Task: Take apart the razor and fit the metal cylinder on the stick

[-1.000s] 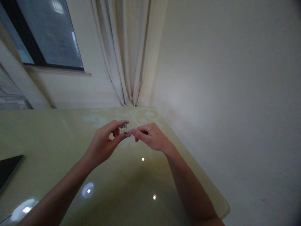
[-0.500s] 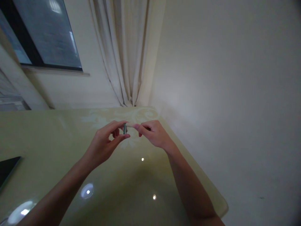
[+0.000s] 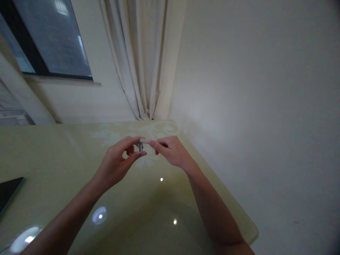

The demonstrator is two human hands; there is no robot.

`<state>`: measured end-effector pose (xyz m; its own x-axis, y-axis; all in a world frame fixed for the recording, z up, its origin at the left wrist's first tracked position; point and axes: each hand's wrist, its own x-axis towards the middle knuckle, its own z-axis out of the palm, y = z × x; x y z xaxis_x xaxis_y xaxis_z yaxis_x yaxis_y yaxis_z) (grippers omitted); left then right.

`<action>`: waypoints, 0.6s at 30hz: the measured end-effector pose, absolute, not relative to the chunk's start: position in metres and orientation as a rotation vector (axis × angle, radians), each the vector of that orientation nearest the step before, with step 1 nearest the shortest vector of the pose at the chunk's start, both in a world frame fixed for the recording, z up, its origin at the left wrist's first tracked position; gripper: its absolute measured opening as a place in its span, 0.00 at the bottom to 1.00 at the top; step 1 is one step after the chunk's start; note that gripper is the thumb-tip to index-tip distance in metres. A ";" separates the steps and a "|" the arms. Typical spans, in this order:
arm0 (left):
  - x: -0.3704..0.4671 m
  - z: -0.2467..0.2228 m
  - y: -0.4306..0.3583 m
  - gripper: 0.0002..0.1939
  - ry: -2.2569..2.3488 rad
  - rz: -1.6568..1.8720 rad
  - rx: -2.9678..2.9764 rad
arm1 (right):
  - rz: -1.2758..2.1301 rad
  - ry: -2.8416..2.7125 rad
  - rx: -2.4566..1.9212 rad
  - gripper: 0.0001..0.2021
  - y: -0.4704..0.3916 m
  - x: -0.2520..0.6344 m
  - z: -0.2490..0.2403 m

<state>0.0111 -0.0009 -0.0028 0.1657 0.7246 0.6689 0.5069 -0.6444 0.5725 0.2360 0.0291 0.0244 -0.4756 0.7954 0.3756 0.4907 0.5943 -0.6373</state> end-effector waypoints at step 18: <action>0.010 -0.007 0.003 0.17 1.183 1.459 2.242 | 0.605 -2.171 -1.001 0.33 0.030 0.235 0.022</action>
<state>0.0098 0.0026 -0.0072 0.1846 0.7199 0.6690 0.5054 -0.6534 0.5636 0.2350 0.0297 0.0221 -0.4872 0.7894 0.3735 0.4827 0.5999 -0.6381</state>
